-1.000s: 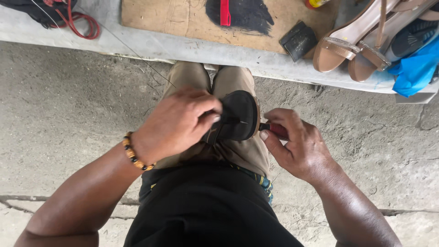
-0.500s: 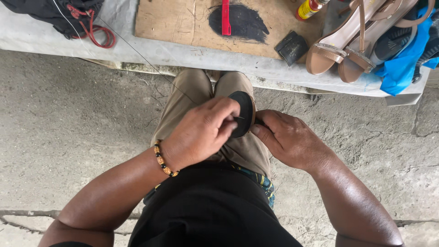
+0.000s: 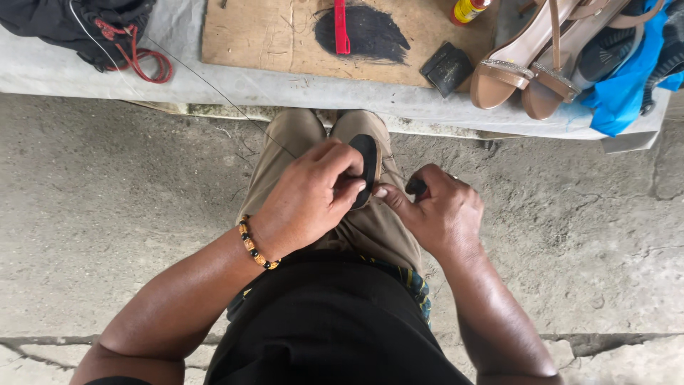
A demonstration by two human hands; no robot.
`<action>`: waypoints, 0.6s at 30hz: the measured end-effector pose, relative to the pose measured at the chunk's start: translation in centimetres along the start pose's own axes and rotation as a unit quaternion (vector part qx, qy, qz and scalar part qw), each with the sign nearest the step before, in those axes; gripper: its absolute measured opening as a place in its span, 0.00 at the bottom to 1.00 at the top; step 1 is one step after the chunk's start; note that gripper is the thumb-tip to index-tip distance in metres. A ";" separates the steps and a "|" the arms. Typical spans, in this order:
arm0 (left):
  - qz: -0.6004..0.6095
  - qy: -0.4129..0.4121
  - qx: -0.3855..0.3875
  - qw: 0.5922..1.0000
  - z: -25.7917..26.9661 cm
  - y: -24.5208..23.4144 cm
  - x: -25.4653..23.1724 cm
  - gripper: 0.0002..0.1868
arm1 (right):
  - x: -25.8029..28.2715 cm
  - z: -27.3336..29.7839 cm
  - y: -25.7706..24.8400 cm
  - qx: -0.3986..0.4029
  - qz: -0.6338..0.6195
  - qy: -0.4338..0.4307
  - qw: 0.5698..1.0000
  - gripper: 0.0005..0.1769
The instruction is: The person sits on the ground and sews the sole of a black slip-on shoe using a needle and thread. They repeatedly push the needle through the sole and pull the thread to secure the stitching.
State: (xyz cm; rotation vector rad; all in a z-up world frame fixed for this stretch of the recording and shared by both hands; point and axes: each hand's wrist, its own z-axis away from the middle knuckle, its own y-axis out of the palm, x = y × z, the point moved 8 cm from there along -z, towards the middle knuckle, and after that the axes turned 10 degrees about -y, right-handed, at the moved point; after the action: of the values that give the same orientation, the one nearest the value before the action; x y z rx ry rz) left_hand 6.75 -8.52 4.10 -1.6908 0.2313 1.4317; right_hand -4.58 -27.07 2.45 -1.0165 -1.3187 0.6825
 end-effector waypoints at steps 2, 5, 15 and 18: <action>-0.033 0.012 -0.039 0.999 0.5 -2.7 -2.4 0.16 | -1.3 0.9 2.6 0.060 -0.120 0.145 0.980 0.37; -0.024 -0.018 -0.047 0.998 1.2 -1.8 1.3 0.16 | -0.2 2.4 5.9 0.072 -0.528 0.011 0.846 0.12; 0.008 -0.014 -0.002 1.000 1.9 -4.0 -0.4 0.16 | 0.7 0.8 3.1 0.018 -0.473 -0.009 0.881 0.17; 0.002 -0.001 0.006 1.000 2.1 -4.1 -0.7 0.15 | 2.7 -0.3 -0.2 -0.044 -0.177 -0.121 0.976 0.16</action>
State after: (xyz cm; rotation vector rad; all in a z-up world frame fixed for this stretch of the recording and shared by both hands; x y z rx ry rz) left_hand 7.68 -4.91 6.83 -1.6796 0.2422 1.4313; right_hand -3.86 -24.81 3.87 -0.7550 -1.7059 0.4884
